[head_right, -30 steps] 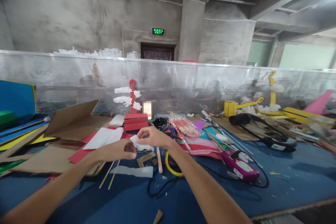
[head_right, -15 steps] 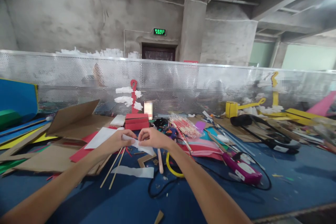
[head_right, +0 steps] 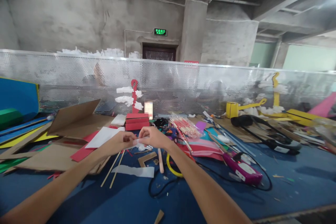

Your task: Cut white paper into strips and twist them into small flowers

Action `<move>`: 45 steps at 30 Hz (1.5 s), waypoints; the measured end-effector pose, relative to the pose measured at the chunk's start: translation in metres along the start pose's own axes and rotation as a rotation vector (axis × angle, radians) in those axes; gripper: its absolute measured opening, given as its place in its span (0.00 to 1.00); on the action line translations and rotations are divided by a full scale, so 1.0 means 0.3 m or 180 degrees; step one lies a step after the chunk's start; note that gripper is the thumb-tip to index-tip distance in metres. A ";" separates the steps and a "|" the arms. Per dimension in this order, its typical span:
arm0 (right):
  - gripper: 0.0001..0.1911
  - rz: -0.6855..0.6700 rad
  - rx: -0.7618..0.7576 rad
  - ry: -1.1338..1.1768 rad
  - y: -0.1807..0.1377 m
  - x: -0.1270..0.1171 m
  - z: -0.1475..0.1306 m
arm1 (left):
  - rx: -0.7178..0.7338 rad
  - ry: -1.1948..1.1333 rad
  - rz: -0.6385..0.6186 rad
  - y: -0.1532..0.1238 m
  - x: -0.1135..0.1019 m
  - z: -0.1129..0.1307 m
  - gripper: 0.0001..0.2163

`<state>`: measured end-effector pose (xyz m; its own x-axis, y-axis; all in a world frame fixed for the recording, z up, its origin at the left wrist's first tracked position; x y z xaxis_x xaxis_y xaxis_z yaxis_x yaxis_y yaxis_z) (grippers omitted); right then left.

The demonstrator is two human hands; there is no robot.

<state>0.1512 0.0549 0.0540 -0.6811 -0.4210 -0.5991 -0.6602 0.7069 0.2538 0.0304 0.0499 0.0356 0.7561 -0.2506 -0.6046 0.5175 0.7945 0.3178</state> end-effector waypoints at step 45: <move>0.08 -0.0021 -0.1295 -0.1916 -0.021 0.037 -0.125 | -0.0487 -0.0312 -0.0356 -0.003 0.037 -0.066 0.15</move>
<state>0.1359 0.0245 0.0744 -0.4618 0.0439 -0.8859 -0.8089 0.3889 0.4409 0.0302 0.0573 0.0141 0.7367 -0.3887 -0.5534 0.5392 0.8315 0.1337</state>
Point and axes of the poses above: each hand's wrist, its own y-axis towards the middle knuckle, its own x-axis out of the palm, z = x × y, the point moved 8 cm from there along y, towards the middle knuckle, and after that the axes turned 1 degree about x, right-handed, at the moved point
